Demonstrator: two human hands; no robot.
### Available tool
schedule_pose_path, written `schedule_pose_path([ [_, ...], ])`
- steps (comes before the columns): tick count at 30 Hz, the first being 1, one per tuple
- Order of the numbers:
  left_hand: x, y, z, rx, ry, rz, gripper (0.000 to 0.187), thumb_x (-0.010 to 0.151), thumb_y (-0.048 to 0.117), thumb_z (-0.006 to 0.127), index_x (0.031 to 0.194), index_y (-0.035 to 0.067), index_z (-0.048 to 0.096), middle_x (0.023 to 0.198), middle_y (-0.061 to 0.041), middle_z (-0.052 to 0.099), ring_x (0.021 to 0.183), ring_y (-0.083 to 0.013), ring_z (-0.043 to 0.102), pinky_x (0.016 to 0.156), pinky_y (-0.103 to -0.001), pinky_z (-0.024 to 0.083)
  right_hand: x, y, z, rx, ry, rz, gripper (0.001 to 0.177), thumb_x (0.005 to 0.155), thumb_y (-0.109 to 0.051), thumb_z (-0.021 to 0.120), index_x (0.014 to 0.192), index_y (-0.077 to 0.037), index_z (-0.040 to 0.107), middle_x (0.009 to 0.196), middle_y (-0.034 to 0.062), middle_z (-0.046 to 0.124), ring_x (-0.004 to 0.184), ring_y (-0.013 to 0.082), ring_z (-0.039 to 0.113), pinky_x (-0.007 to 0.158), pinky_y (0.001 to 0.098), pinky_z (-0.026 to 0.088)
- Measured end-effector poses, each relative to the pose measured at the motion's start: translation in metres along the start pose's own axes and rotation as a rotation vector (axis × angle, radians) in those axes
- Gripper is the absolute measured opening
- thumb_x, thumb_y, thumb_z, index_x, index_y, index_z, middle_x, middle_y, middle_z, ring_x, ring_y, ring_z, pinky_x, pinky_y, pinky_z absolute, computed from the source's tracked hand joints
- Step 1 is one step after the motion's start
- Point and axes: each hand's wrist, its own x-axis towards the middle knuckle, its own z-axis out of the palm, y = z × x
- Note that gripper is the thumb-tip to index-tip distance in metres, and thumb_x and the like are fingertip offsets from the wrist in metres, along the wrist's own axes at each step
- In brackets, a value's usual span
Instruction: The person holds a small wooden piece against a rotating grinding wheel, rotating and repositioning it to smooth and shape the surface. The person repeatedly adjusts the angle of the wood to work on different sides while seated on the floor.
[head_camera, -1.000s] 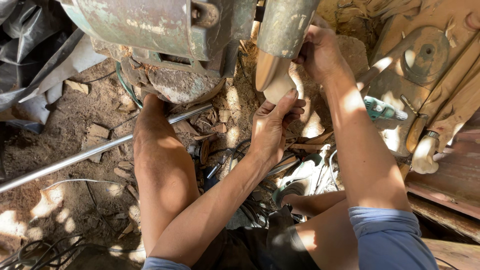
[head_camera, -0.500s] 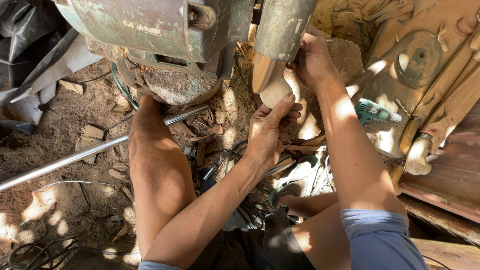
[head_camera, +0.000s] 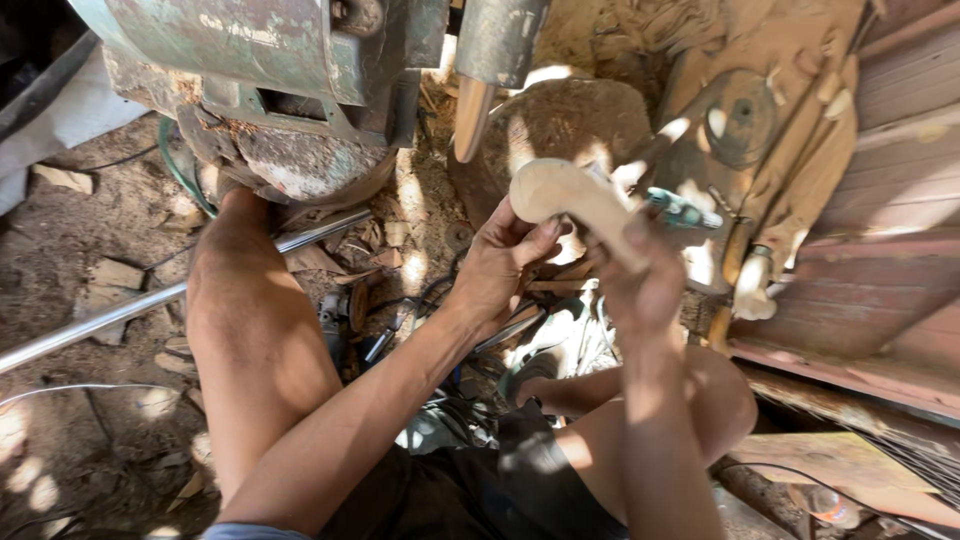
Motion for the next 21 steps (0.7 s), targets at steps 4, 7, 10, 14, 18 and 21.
schedule_pose_path([
  [4,-0.025,-0.001,0.002,0.103,-0.075,-0.069,0.037,0.097,0.016,0.065,0.133,0.012,0.061,0.116,-0.003,0.073,0.103,-0.0126,0.067,0.088,-0.031,0.057,-0.069,0.034,-0.004,-0.110,-0.264,0.010,0.058,0.075,-0.011,0.082,0.128,-0.007,0.059,0.116,0.0130,0.066,0.107,0.0271,0.064,0.090,0.0404,0.061],
  [7,-0.040,0.003,0.001,0.311,-0.156,-0.028,0.031,0.102,0.015,0.065,0.131,0.005,0.063,0.111,-0.007,0.075,0.096,-0.0143,0.068,0.085,-0.030,0.057,-0.079,0.044,-0.014,-0.209,-0.360,0.009,0.064,0.078,-0.007,0.085,0.136,-0.008,0.057,0.119,0.0107,0.065,0.107,0.0220,0.064,0.093,0.0389,0.060],
  [10,-0.051,0.008,-0.003,0.244,-0.213,-0.047,0.027,0.104,0.016,0.061,0.127,0.003,0.063,0.106,-0.008,0.074,0.087,-0.0160,0.071,0.076,-0.032,0.061,-0.091,0.042,-0.035,-0.122,-0.448,-0.031,0.049,0.089,-0.009,0.085,0.129,-0.006,0.059,0.125,0.0098,0.065,0.116,0.0202,0.064,0.105,0.0403,0.058],
  [14,-0.060,0.017,-0.003,0.006,-0.304,-0.102,0.028,0.106,0.016,0.057,0.130,0.003,0.060,0.109,-0.008,0.072,0.092,-0.0143,0.071,0.081,-0.032,0.062,-0.090,0.033,-0.039,-0.071,-0.376,-0.015,0.036,0.093,-0.012,0.082,0.117,0.006,0.063,0.100,0.0184,0.068,0.074,0.0139,0.053,0.088,0.0374,0.051],
  [18,-0.067,0.019,-0.005,-0.006,-0.298,-0.147,0.029,0.110,0.014,0.056,0.135,-0.001,0.060,0.116,-0.008,0.070,0.100,-0.0129,0.070,0.089,-0.030,0.060,-0.093,0.033,-0.026,0.005,-0.427,-0.085,0.033,0.096,-0.018,0.079,0.120,-0.001,0.063,0.117,0.0111,0.070,0.112,0.0212,0.067,0.107,0.0435,0.055],
  [21,-0.070,0.020,-0.006,-0.119,-0.312,-0.186,0.031,0.109,0.013,0.053,0.136,-0.002,0.057,0.118,-0.011,0.071,0.103,-0.0163,0.071,0.092,-0.032,0.061,-0.094,0.030,-0.017,0.012,-0.411,-0.097,0.037,0.098,-0.020,0.078,0.125,-0.001,0.061,0.119,0.0097,0.069,0.114,0.0207,0.066,0.108,0.0419,0.054],
])
